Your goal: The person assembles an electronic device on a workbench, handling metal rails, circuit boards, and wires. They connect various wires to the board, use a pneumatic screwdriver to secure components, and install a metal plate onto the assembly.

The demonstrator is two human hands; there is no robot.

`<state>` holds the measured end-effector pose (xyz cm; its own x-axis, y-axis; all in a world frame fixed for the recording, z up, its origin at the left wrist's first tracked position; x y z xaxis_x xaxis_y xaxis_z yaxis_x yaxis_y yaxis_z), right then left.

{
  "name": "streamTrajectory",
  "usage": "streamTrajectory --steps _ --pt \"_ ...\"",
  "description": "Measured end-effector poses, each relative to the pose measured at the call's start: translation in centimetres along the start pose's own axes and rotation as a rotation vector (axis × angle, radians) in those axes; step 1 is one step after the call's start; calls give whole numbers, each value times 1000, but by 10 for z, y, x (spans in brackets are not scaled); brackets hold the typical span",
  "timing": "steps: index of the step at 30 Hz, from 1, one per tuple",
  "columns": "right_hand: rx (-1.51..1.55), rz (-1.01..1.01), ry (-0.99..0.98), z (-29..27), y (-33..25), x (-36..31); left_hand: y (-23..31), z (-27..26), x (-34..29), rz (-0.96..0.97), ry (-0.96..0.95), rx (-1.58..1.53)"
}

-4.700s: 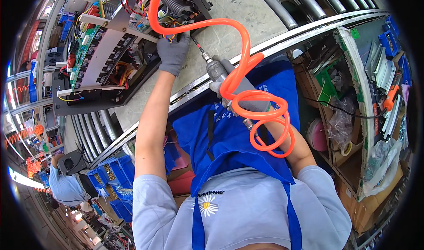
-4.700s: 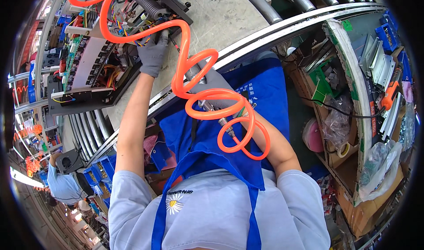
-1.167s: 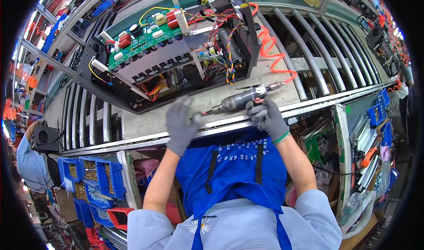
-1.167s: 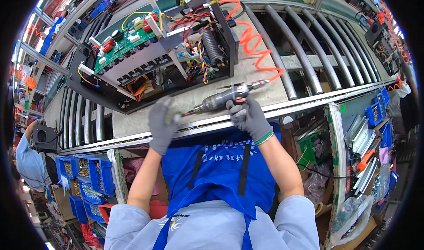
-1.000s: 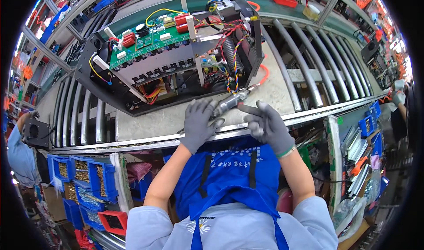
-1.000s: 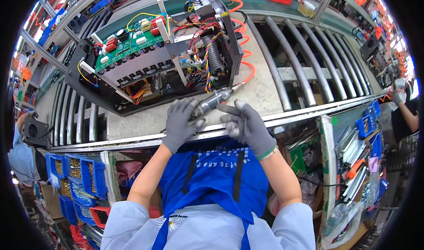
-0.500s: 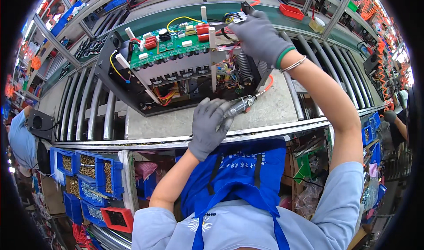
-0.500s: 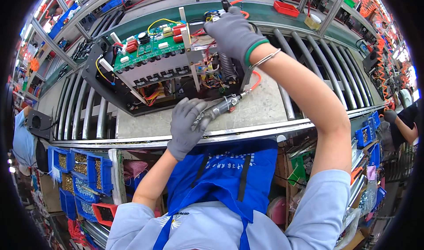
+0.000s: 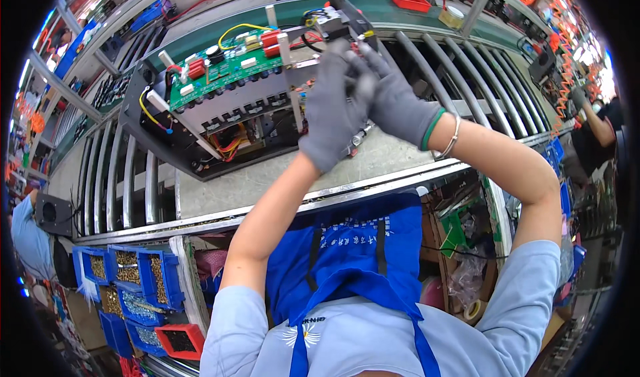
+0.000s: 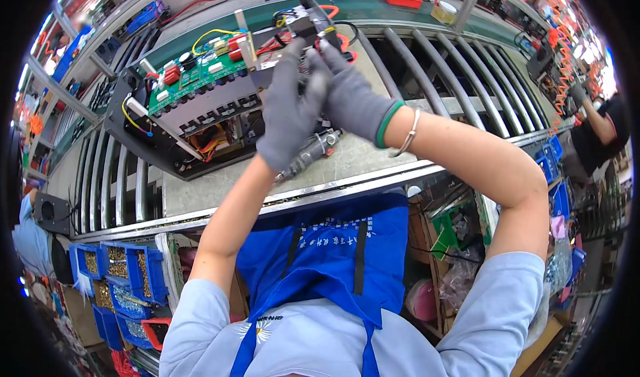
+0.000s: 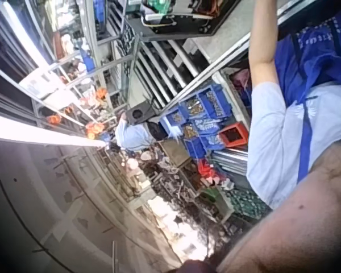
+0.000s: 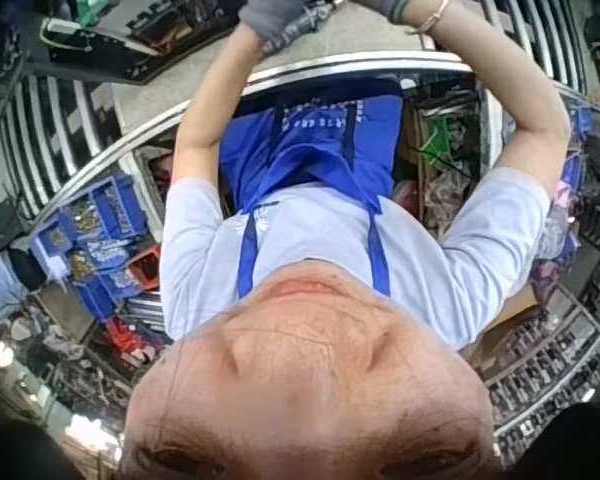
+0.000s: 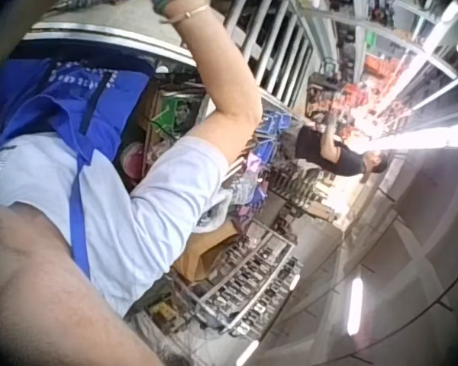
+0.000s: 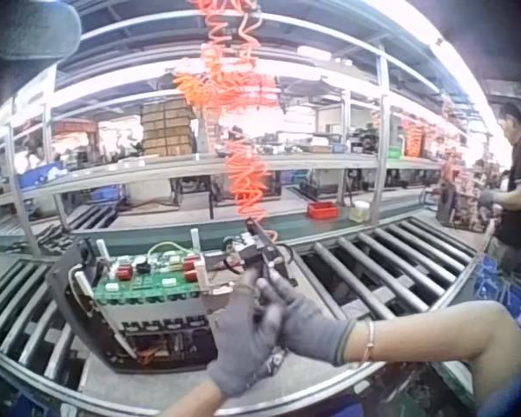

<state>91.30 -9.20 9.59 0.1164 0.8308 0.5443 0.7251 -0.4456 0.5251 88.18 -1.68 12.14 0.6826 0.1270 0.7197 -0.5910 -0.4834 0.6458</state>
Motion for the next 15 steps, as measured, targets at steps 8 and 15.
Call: streamTrajectory --steps 8,15 --pt "496 -108 -56 -117 -72 -65 -59 37 16 118 -238 707" --pt "362 115 21 -133 1 -67 -46 45 7 153 -103 433"
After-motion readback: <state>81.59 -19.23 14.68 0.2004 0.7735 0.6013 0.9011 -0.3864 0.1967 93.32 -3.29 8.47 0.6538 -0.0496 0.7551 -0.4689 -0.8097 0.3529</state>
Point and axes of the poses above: each hand's wrist, its own x-axis towards the middle knuckle, its own z-axis out of the palm, y = z × x, the point moved 7 cm from there along x, towards the middle knuckle, and after that the axes turned 8 degrees about z, right-handed, at the moved point
